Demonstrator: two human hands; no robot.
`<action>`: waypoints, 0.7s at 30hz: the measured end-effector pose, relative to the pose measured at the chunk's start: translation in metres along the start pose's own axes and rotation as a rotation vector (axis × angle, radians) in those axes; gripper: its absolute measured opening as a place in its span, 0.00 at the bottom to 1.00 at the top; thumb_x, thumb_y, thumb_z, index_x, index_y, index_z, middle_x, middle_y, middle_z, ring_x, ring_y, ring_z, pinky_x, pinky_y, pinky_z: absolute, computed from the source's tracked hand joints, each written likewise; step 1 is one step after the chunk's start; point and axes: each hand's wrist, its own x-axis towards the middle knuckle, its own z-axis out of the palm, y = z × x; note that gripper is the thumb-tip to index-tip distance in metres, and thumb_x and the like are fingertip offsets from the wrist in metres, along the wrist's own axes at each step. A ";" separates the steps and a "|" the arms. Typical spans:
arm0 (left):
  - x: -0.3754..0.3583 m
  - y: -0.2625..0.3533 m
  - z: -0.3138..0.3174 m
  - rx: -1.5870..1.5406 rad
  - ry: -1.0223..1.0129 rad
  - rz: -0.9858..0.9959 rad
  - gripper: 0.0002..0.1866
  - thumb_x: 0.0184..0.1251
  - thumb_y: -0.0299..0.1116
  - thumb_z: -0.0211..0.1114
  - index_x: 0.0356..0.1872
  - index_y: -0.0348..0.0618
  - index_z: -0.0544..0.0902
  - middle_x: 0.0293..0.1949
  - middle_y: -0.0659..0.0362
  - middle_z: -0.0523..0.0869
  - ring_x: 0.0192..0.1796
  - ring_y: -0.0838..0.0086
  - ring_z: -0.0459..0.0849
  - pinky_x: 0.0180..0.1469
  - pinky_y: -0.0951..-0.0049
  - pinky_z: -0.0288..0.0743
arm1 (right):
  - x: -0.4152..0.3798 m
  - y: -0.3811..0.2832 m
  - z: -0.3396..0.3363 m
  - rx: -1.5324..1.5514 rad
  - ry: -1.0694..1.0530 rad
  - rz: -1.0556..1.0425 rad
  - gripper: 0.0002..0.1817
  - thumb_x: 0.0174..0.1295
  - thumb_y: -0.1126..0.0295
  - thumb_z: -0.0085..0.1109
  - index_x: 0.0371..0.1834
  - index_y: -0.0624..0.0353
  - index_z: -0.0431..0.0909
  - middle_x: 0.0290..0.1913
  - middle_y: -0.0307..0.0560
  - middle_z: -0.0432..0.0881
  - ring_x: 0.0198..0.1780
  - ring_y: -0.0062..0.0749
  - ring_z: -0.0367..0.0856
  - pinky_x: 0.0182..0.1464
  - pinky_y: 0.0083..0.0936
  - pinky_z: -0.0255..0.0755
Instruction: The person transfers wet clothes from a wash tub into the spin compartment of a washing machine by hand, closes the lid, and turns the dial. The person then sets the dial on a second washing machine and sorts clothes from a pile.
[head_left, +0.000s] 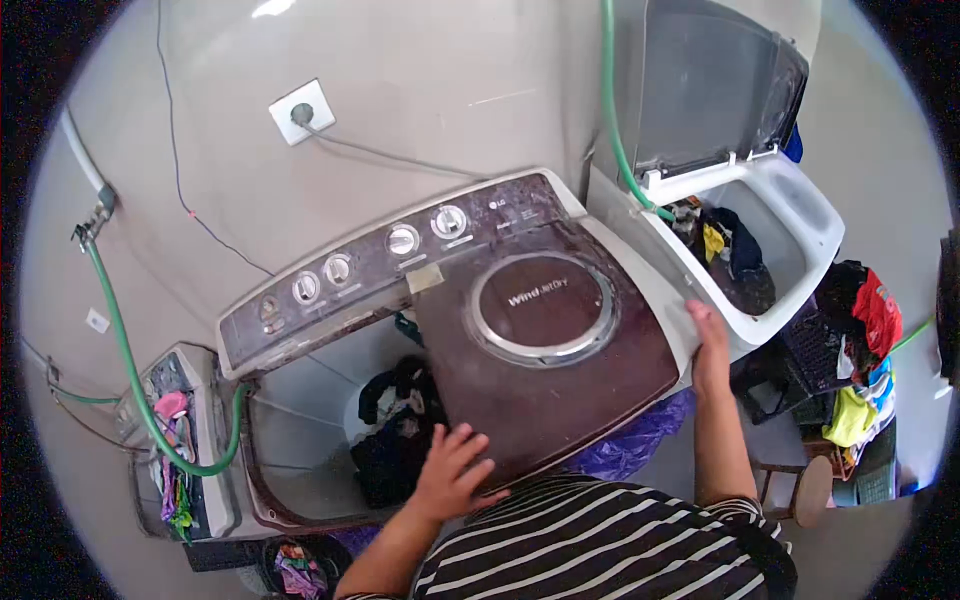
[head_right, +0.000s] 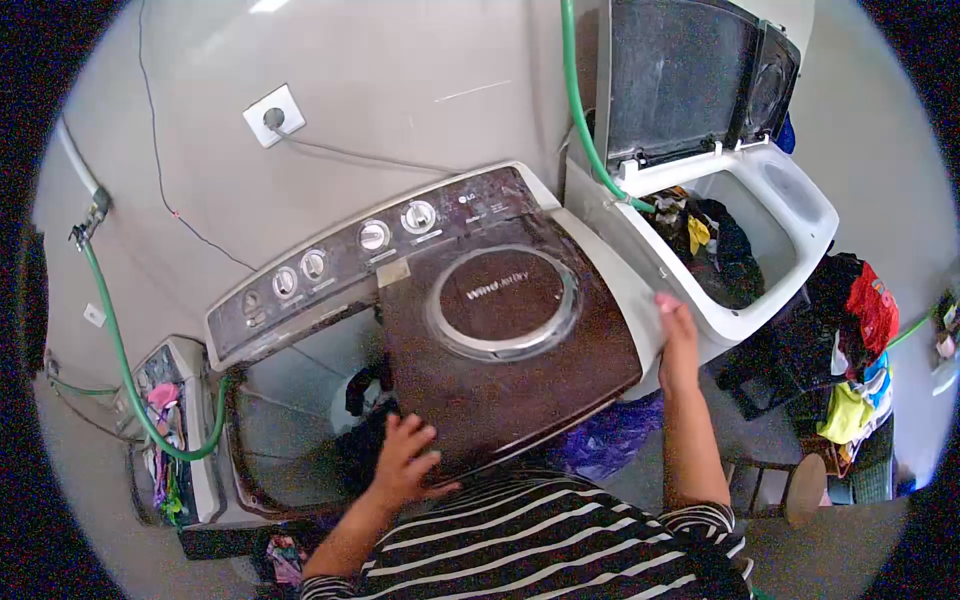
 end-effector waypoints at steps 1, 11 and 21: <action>-0.013 0.002 0.007 0.005 0.004 0.000 0.30 0.43 0.44 0.71 0.50 0.52 0.71 0.60 0.58 0.68 0.64 0.58 0.62 0.65 0.46 0.45 | -0.002 0.022 -0.001 -0.088 0.034 0.001 0.12 0.59 0.70 0.52 0.44 0.63 0.72 0.50 0.46 0.73 0.55 0.33 0.67 0.61 0.28 0.55; -0.043 0.012 0.030 0.154 -0.204 -0.183 0.22 0.52 0.42 0.66 0.48 0.53 0.72 0.59 0.60 0.68 0.64 0.64 0.63 0.65 0.46 0.44 | 0.001 0.044 0.031 -0.650 0.048 -0.069 0.13 0.50 0.76 0.56 0.41 0.56 0.75 0.50 0.46 0.75 0.56 0.38 0.69 0.61 0.29 0.57; -0.047 0.019 0.032 0.099 -0.086 -0.345 0.22 0.51 0.44 0.65 0.49 0.53 0.73 0.59 0.60 0.67 0.66 0.64 0.61 0.66 0.48 0.46 | 0.081 0.044 0.257 -0.753 -0.689 -0.688 0.15 0.43 0.80 0.56 0.37 0.58 0.76 0.43 0.47 0.74 0.43 0.40 0.73 0.47 0.29 0.69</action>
